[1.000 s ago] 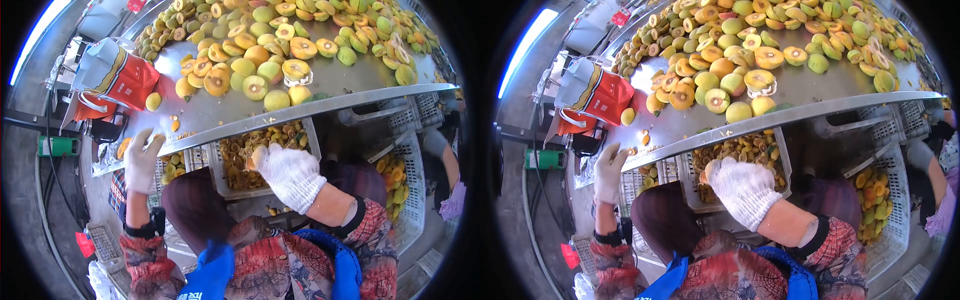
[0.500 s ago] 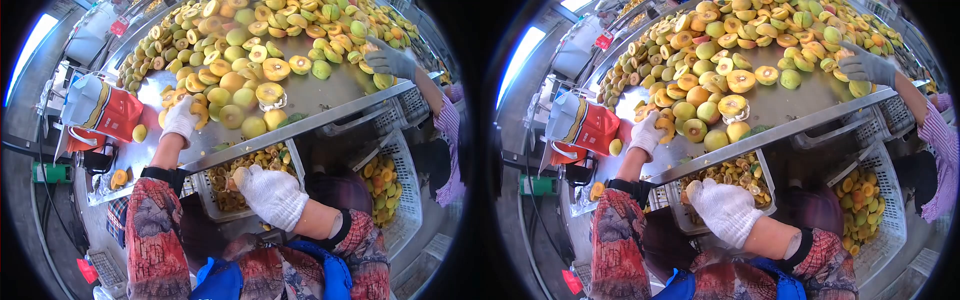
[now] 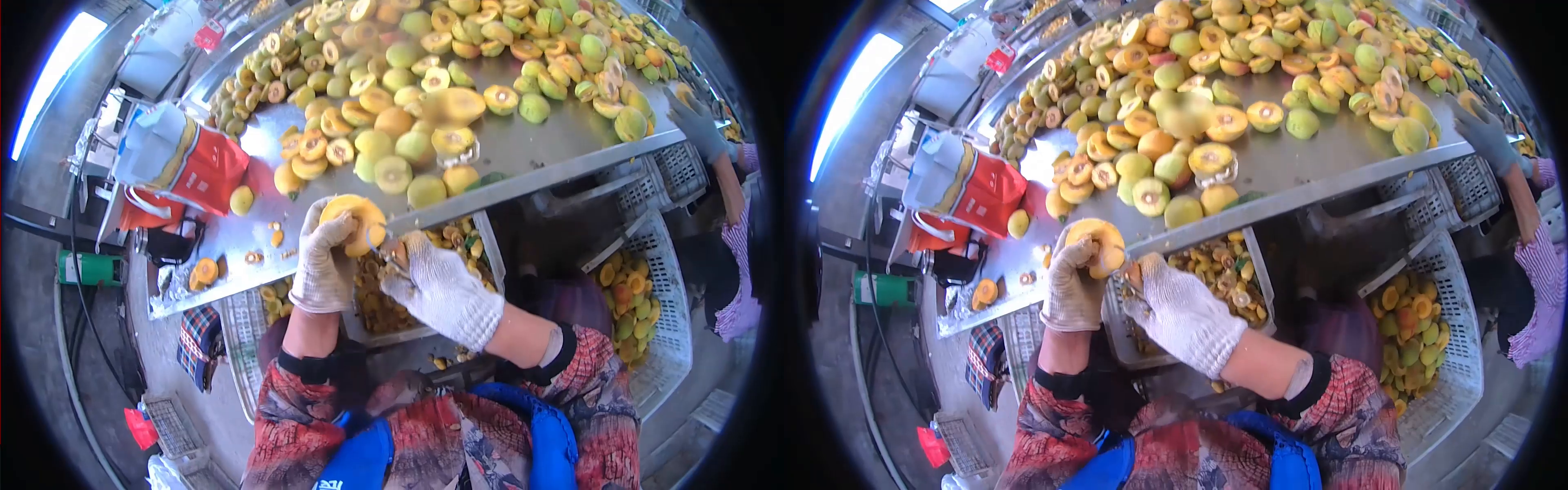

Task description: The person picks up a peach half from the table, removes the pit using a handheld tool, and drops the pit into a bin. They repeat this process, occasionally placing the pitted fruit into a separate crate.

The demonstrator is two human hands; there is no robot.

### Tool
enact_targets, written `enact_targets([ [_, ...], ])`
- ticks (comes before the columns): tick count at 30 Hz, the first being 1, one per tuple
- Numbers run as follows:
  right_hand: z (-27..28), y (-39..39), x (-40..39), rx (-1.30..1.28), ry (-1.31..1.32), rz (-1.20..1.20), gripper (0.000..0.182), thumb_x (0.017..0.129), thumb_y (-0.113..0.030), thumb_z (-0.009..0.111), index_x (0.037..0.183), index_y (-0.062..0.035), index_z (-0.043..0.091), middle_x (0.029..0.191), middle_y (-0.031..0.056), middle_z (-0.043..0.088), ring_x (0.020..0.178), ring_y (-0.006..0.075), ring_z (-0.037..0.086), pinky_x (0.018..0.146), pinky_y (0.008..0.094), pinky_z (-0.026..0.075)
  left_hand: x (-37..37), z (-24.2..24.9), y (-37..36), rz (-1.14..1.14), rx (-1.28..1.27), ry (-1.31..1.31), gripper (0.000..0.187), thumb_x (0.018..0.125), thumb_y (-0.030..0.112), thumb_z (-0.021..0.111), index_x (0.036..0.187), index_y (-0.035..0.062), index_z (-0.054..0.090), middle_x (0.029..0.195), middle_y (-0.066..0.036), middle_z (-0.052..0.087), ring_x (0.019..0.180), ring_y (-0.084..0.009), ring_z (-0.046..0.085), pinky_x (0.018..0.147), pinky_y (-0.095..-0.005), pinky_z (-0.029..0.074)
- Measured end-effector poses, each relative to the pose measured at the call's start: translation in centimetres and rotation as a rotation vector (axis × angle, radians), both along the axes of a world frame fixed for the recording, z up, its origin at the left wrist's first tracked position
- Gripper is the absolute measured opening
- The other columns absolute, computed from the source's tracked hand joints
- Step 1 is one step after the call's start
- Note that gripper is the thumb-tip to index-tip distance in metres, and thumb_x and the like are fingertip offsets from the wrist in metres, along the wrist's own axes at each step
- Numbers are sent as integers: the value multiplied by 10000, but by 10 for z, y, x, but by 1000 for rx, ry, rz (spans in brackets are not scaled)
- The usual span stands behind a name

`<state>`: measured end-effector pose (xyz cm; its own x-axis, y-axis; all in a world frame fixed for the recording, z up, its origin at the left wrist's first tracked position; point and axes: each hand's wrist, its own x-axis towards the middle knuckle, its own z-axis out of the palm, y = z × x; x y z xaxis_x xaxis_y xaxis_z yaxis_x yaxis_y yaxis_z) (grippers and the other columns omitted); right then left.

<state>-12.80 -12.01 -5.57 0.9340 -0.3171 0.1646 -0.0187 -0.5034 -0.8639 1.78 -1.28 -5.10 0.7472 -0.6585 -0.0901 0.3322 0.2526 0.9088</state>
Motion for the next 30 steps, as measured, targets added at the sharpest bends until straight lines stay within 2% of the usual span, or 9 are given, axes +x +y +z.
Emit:
enact_targets([
  [2,-13,3,0,-81,-68,3,293,855,-179,585,1106,-56,497,934,238,563,822,443,579,705,511,475,-18,-6,-2,57,-53,53,368,830,186,629,1137,11,528,1025,-88,606,964,-220,591,900,-368,468],
  [3,-10,6,-4,-51,-6,14,309,855,-186,591,1116,-52,494,934,238,572,821,440,587,688,513,478,-27,-4,-5,158,-55,161,384,902,315,587,1132,11,543,1016,-88,607,957,-217,590,896,-372,466],
  [7,-16,5,0,-93,66,35,326,852,-188,597,1122,-46,482,941,240,580,820,432,601,670,508,486,-30,-1,-6,177,-109,302,500,952,494,470,1089,25,576,993,-91,623,957,-226,596,886,-386,474],
  [10,-11,4,-1,-131,16,41,323,851,-186,599,1117,-45,483,935,234,582,810,429,604,671,505,491,-32,-2,-11,239,-94,326,568,919,562,474,1047,20,586,944,-118,632,869,-254,624,800,-418,525],
  [14,-8,6,-5,-186,3,47,333,846,-185,599,1130,-44,496,957,226,560,841,421,601,710,487,500,-31,-15,-4,197,-63,269,511,935,509,483,1040,19,582,970,-146,625,915,-285,615,863,-458,505],
  [16,-13,6,-4,-156,81,63,344,840,-187,602,1135,-45,498,965,225,557,857,416,600,730,480,502,-38,-16,-4,231,-83,188,496,946,493,473,1064,21,571,994,-147,618,943,-290,605,882,-464,493],
  [20,-15,8,-6,-181,83,68,361,830,-181,607,1146,-45,500,973,230,563,879,406,602,761,471,507,-54,0,-3,181,-124,131,476,962,470,455,1113,27,546,1028,-139,605,973,-289,591,901,-462,481],
  [23,-19,10,-5,-82,158,64,375,820,-173,613,1152,-41,499,990,234,570,889,404,602,758,469,512,-60,2,-3,212,-118,138,420,957,413,490,1098,22,554,1019,-126,603,955,-254,604,860,-401,495],
  [30,-15,13,-5,65,209,70,354,823,-181,613,1121,-36,491,958,229,590,863,419,610,723,483,516,-62,-6,2,275,21,-138,436,957,402,494,1115,2,564,1053,-118,611,961,-226,592,877,-355,474],
])
